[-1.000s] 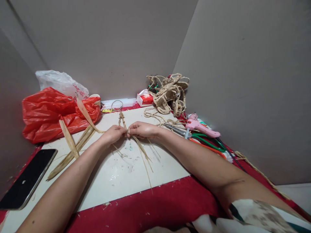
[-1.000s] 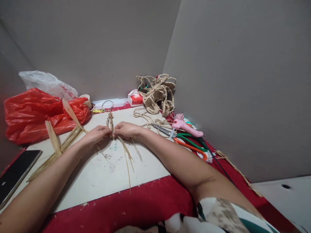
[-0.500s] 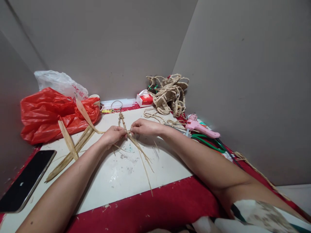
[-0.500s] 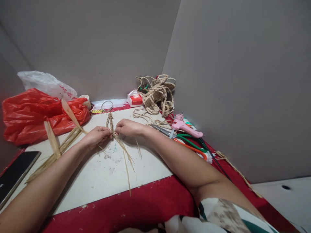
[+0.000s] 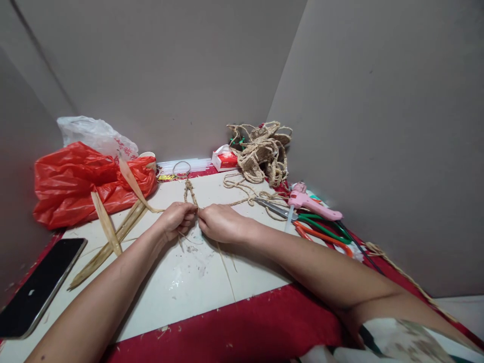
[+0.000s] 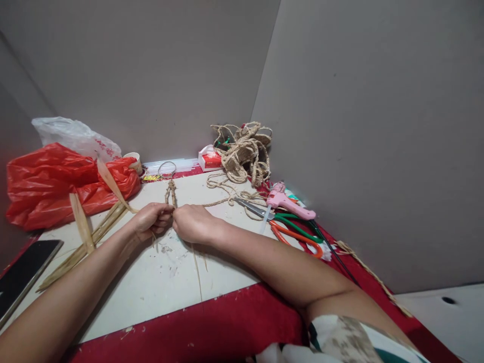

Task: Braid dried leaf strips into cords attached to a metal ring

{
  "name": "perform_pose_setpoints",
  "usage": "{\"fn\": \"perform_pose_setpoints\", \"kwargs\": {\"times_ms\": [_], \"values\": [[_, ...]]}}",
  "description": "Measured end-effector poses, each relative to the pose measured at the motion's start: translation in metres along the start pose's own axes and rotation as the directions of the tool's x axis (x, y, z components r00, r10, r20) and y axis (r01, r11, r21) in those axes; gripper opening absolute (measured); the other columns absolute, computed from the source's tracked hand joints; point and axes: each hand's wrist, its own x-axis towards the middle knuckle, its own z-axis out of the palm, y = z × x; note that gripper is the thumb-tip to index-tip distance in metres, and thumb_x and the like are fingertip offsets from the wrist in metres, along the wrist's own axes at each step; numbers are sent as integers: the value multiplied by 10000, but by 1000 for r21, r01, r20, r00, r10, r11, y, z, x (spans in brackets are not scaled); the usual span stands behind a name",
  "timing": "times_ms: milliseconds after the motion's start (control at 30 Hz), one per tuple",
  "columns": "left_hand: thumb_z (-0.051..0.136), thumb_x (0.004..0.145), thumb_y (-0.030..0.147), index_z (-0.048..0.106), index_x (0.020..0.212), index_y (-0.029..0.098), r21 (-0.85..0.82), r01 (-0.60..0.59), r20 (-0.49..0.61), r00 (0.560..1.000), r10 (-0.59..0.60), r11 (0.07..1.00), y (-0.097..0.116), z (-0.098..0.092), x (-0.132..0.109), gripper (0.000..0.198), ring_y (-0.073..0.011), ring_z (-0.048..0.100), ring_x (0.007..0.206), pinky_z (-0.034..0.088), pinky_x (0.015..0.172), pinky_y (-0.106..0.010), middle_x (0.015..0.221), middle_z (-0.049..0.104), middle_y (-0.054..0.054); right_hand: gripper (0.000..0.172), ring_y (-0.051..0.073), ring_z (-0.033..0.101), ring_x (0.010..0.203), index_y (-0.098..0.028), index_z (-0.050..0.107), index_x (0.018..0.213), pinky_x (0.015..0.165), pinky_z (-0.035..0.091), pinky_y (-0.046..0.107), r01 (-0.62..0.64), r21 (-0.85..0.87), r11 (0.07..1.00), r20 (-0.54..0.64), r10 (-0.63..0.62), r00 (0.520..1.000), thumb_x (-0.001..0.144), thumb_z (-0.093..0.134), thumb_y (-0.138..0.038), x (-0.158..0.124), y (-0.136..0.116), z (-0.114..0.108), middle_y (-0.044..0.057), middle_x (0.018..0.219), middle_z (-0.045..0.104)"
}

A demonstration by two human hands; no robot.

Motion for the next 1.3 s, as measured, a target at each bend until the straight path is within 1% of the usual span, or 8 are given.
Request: {"fn": "perform_pose_setpoints", "kwargs": {"times_ms": [200,300,367,467,567,767,1067,1300], "values": [[610,710,226,503,603,142,-8,-28,-23,999,28,1000,-2,0,0,174,-16,139,354,63,364,-183,430,238,103,277,213,608,702,-98,679,836,622,402,305,196,-16,980,63,-195,979,834,422,-202,-15,-14,-5,161,838,688],[630,705,223,572,677,117,-17,-15,3,1000,16,1000,2,-4,-1,124,-11,132,360,72,368,-172,443,221,110,240,127,538,582,-121,644,728,562,381,243,413,267,871,245,-476,845,842,480,-253,-23,-10,-18,73,686,650],[639,698,222,557,643,120,-11,-30,12,999,30,999,6,-7,-2,142,-9,134,361,76,364,-169,443,221,107,300,88,490,496,-126,602,692,513,370,208,352,522,777,227,-524,821,871,481,-335,-20,1,-29,14,557,576],[640,707,226,552,638,120,-3,-34,53,998,34,999,10,-11,-3,154,-11,126,366,74,359,-165,445,215,105,344,66,449,417,-128,547,664,455,351,185,136,683,718,-9,-178,984,894,471,-372,-3,23,-34,-26,465,493],[634,732,250,559,668,120,6,-13,105,994,12,1000,11,-15,-2,163,-13,112,378,76,357,-157,454,213,105,274,63,493,452,-122,539,694,456,369,176,-8,767,641,-125,162,979,891,509,-310,19,35,-21,4,567,564],[634,753,288,550,691,133,50,-33,123,992,26,998,8,-16,-1,186,-22,105,388,86,361,-161,455,212,104,298,43,385,347,-134,511,741,355,297,153,-251,945,208,263,-36,964,948,392,-312,30,28,9,-33,488,476],[607,758,364,550,718,149,295,-89,119,991,55,951,5,-16,0,226,-45,151,393,115,390,-187,449,242,97,325,25,145,304,-154,448,619,296,102,157,-320,915,246,369,-187,910,889,475,-332,34,42,9,-102,380,249],[565,746,314,627,663,130,739,-198,85,975,203,644,16,-16,-8,211,-82,307,496,239,479,-196,516,413,41,257,28,153,297,-148,452,553,309,106,167,-318,929,190,313,55,948,804,476,-194,31,27,15,-93,324,238]]}}
